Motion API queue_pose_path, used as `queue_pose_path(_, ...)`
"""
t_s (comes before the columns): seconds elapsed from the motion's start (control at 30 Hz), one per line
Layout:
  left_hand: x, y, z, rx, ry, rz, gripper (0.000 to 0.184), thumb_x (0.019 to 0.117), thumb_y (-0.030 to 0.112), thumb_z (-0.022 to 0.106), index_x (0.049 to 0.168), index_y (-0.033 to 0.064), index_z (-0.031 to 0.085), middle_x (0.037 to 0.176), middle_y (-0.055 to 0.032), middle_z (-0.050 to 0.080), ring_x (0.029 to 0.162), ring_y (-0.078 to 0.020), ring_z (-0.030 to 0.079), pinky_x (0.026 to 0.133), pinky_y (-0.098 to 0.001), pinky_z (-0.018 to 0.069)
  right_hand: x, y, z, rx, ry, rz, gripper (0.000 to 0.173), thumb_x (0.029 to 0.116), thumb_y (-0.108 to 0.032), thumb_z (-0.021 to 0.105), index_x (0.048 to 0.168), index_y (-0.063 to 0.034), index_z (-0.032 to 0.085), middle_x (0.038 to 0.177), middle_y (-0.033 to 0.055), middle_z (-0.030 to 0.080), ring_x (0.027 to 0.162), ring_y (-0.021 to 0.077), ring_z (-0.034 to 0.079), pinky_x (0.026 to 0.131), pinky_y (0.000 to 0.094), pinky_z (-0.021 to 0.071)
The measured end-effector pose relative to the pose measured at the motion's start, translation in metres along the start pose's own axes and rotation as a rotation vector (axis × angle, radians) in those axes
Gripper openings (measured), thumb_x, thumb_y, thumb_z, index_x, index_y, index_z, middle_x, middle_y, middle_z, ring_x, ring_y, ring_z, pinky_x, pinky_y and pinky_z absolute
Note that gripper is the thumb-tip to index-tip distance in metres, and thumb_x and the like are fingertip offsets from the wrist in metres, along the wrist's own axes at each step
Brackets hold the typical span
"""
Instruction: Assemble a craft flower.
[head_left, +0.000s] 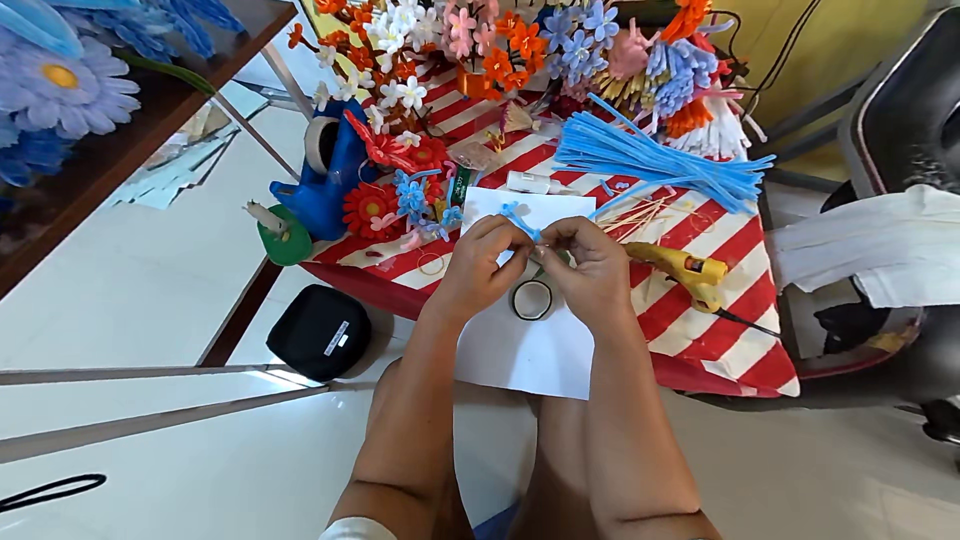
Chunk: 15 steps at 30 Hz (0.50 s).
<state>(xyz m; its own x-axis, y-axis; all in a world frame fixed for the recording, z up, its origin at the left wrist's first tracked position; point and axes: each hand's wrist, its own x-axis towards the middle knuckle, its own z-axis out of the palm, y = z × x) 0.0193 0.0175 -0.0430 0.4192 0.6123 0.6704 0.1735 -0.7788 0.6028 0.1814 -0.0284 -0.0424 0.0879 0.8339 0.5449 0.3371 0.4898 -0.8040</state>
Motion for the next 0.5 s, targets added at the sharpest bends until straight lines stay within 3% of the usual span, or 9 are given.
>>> queue_pose_path(0.03, 0.001, 0.005, -0.001, -0.018, -0.018, -0.032, 0.01, 0.0899, -0.003, 0.062, 0.085, -0.0085, 0.068, 0.084, -0.0168, 0.065, 0.083, -0.0197, 0.065, 0.082, -0.0294, 0.054, 0.0, 0.0, 0.0, 0.0, -0.001, -0.006, 0.021, 0.083, 0.005, 0.067, 0.104, 0.0025, 0.065, 0.092, 0.0031, 0.068, 0.082, 0.0025, 0.065, 0.079, 0.0197, 0.057)
queue_pose_path(0.17, -0.005, -0.021, 0.011, -0.129, 0.019, 0.058, 0.011, 0.0928, 0.004, 0.06, 0.089, -0.0029, 0.068, 0.085, -0.0088, 0.065, 0.082, -0.0105, 0.063, 0.079, -0.0239, 0.055, 0.0, 0.001, -0.003, 0.007, -0.002, -0.015, 0.029, 0.0818, 0.006, 0.065, 0.111, 0.003, 0.063, 0.09, 0.0018, 0.067, 0.082, 0.0023, 0.065, 0.078, 0.0197, 0.057)
queue_pose_path(0.3, -0.006, -0.024, 0.02, -0.092, 0.014, -0.028, 0.011, 0.0947, 0.005, 0.063, 0.093, -0.0024, 0.07, 0.086, -0.0082, 0.066, 0.08, -0.0104, 0.064, 0.077, -0.0243, 0.0558, 0.002, 0.003, -0.009, -0.016, 0.027, 0.02, 0.029, 0.0823, 0.005, 0.063, 0.111, 0.0014, 0.06, 0.087, 0.0003, 0.064, 0.078, 0.0021, 0.063, 0.075, 0.0195, 0.056)
queue_pose_path(0.4, -0.007, -0.023, 0.03, 0.193, -0.047, -0.233, 0.01, 0.0939, 0.007, 0.067, 0.097, 0.0007, 0.074, 0.092, -0.0121, 0.071, 0.087, -0.0249, 0.068, 0.082, -0.0423, 0.0571, 0.004, 0.003, -0.017, -0.024, 0.07, 0.071, 0.031, 0.0834, 0.005, 0.063, 0.113, 0.0005, 0.056, 0.089, 0.0004, 0.064, 0.079, 0.0025, 0.063, 0.074, 0.0203, 0.056)
queue_pose_path(0.5, -0.005, -0.023, 0.041, 0.345, -0.151, -0.355, 0.015, 0.0927, 0.009, 0.071, 0.104, 0.001, 0.076, 0.099, -0.0172, 0.071, 0.096, -0.0369, 0.067, 0.087, -0.0573, 0.0521, 0.005, 0.001, -0.024, -0.008, 0.115, 0.119, 0.031, 0.0836, 0.006, 0.062, 0.113, 0.0001, 0.055, 0.088, -0.0011, 0.062, 0.077, 0.0012, 0.062, 0.072, 0.0185, 0.055)
